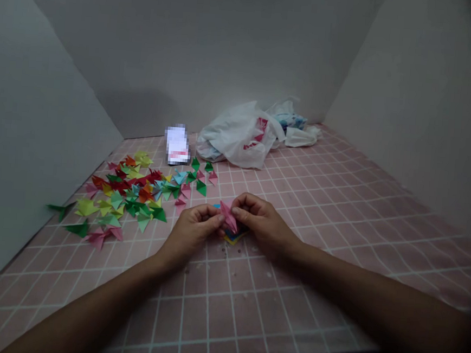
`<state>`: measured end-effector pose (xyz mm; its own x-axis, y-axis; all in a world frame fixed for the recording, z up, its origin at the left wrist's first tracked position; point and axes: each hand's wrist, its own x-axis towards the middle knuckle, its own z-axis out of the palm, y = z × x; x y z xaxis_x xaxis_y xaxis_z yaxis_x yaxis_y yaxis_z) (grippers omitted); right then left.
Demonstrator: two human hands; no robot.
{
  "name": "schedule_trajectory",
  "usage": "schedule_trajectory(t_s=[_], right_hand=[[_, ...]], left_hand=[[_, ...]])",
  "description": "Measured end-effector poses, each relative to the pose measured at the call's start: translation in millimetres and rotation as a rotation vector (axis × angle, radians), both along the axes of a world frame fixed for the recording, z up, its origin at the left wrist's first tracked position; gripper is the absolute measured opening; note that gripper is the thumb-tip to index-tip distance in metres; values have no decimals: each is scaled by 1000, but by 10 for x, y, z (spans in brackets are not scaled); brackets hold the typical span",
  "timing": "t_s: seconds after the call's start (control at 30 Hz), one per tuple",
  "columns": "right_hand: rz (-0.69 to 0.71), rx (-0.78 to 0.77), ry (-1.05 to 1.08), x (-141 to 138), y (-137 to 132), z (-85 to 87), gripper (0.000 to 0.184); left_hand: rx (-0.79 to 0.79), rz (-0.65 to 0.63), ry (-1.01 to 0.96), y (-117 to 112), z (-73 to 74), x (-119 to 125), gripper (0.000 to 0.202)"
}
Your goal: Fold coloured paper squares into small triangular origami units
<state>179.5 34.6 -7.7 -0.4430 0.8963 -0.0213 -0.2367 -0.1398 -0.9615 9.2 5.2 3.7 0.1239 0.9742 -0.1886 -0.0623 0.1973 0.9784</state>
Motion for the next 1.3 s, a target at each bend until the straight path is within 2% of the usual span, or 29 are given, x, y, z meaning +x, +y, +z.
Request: schedule_trajectory(t_s=[0.13, 0.3, 0.53, 0.7, 0.9, 0.97, 1.03, 1.17, 1.3], right_hand=[[41, -133, 86, -8, 18, -9, 28], [52, -212, 147, -20, 16, 0, 31], [103, -151, 79, -2, 25, -4, 31], [21, 25, -57, -2, 12, -3, 29], [-186, 506, -444, -10, -60, 70, 20], [-203, 574, -464, -8, -69, 83, 21], [-157, 497, -392, -3, -59, 80, 20], [26, 173, -177, 4, -11, 30, 26], [134, 58, -113, 1, 7, -24, 30]], left_hand=[[-25, -7, -58, 8, 47, -12, 22], [-24, -16, -45, 7, 65, -31, 21], [12, -63, -7, 22, 73, -46, 17], [-16, -25, -27, 3, 45, -17, 18], [-9, -7, -41, -34, -14, 3, 23], [2, 5, -37, -40, -13, 8, 21], [5, 11, -26, -37, 4, 6, 20], [10, 9, -31, -13, 56, -7, 20], [-6, 33, -52, -7, 77, -12, 24]])
